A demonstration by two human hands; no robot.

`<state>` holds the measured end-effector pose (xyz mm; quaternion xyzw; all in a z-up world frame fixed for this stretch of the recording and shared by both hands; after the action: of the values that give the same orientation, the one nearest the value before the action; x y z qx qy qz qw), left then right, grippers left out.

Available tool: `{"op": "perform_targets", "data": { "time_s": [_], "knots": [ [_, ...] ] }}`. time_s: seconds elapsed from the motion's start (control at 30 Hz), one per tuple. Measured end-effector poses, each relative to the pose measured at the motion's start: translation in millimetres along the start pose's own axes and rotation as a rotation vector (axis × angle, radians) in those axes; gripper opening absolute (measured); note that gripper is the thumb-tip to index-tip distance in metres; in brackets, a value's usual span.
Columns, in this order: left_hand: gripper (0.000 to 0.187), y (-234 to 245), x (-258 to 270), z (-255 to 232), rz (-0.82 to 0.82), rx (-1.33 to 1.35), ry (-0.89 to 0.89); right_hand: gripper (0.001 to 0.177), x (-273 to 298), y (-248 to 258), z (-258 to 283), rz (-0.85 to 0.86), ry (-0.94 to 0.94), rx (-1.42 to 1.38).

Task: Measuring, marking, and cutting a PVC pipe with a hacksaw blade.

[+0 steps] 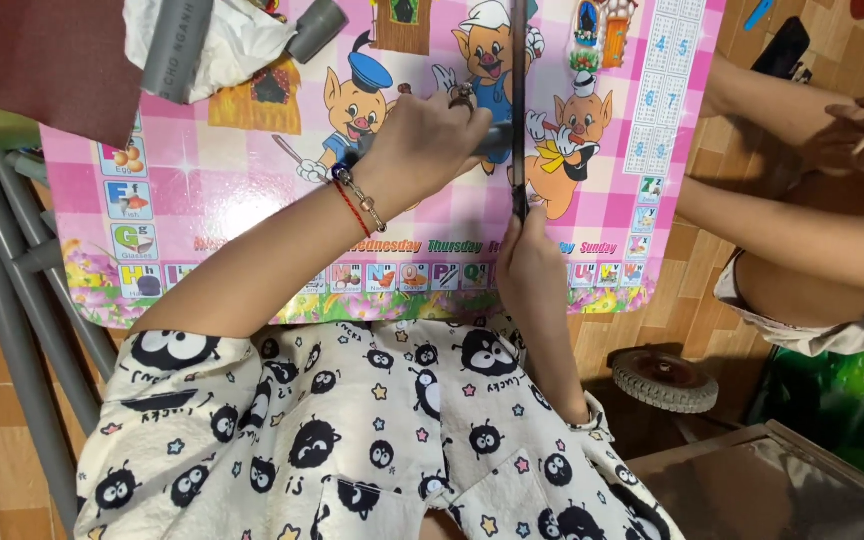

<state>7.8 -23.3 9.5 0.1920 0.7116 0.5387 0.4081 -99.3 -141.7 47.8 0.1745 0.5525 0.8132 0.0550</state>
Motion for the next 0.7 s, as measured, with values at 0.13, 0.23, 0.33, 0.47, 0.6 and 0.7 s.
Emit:
{"op": "perform_targets", "data": {
  "time_s": [0.13,0.23,0.33,0.47,0.6,0.7],
  "knots": [
    [0.038,-0.8,-2.3,-0.4,0.01,-0.061,0.001,0.021,-22.3,0.8,15.7,-0.13,0.082,-0.045],
    [0.039,4.3,-2.5,4.5,-0.006,-0.054,0.029,0.02,-16.2,0.3,13.6,-0.124,0.065,0.03],
    [0.038,-0.2,-1.0,3.4,-0.022,-0.094,0.02,0.013,-1.6,1.5,1.9,-0.011,0.025,0.001],
    [0.037,-1.9,-0.9,4.3,-0.012,-0.07,0.03,0.016,-20.9,-2.2,11.5,-0.061,0.039,-0.026],
    [0.039,4.1,-2.1,6.0,0.004,-0.101,0.033,0.017,-15.6,1.3,13.9,-0.086,0.105,-0.021],
    [0.039,-1.2,-1.5,5.1,-0.02,-0.096,0.028,0.013,4.1,-3.3,-5.6,0.016,-0.015,0.02]
  ]
}}
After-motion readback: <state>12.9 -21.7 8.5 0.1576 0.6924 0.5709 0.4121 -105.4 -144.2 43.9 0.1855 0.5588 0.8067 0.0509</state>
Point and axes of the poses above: each hand's wrist, its own x-axis away from the middle knuckle, its own y-axis out of the back of the hand, z = x × y, the point moved 3 cm from there along -x, towards the middle knuckle, and after that the axes turned 8 degrees about -y, right-handed, at the moved point
